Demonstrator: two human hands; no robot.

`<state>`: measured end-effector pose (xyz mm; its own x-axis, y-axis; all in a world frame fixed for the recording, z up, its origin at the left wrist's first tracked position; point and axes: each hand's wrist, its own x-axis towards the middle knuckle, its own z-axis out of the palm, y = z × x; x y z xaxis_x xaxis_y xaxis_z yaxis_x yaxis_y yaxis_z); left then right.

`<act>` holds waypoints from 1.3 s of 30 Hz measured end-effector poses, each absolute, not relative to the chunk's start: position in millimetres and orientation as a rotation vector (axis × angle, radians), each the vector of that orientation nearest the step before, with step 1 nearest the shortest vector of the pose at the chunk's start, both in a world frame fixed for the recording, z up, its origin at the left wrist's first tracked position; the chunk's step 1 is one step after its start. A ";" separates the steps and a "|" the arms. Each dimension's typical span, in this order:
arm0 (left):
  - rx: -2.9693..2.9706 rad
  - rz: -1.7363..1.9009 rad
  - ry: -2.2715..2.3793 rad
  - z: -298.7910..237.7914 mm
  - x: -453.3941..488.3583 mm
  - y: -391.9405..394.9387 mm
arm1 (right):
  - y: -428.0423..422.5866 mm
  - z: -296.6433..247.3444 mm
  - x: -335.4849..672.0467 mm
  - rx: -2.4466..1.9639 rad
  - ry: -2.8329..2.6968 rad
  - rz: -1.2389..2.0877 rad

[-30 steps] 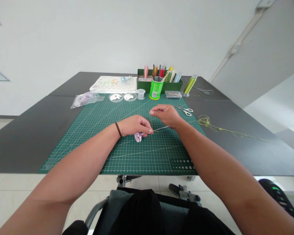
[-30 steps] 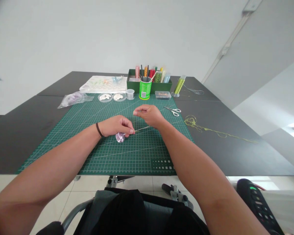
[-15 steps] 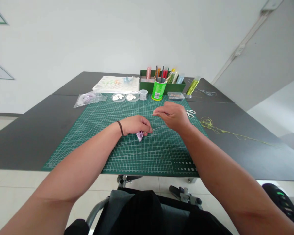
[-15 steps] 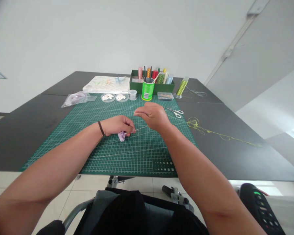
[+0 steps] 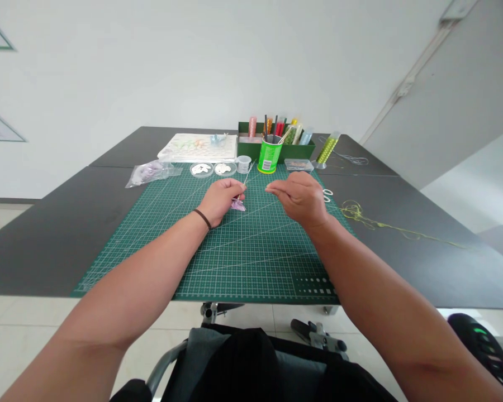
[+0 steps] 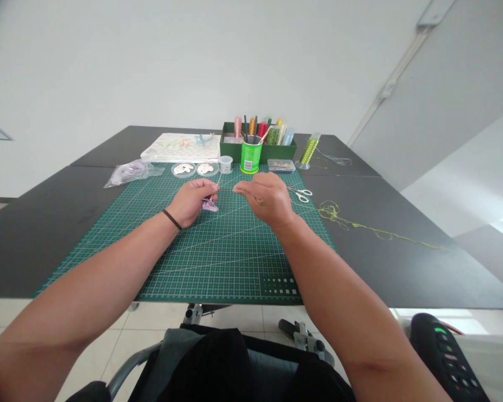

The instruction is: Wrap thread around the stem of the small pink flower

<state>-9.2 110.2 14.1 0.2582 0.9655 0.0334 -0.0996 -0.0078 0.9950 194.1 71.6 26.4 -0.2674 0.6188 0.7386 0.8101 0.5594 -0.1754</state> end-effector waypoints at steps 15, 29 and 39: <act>1.273 1.242 0.778 16.0 -9.9 107.1 | 83.1 18.7 197.8 -1.251 -1.765 -0.174; 1.245 1.098 0.567 19.9 -9.7 97.6 | 85.0 14.5 197.7 -1.271 -1.754 -0.083; 1.225 0.718 0.484 19.0 -7.2 85.0 | 84.5 10.8 189.5 -1.282 -1.790 0.038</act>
<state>-7.2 85.0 19.0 0.6902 0.7224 0.0421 -0.2329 0.1667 0.9581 189.5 84.5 10.8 -0.0515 0.7667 0.6399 0.7389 0.4603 -0.4921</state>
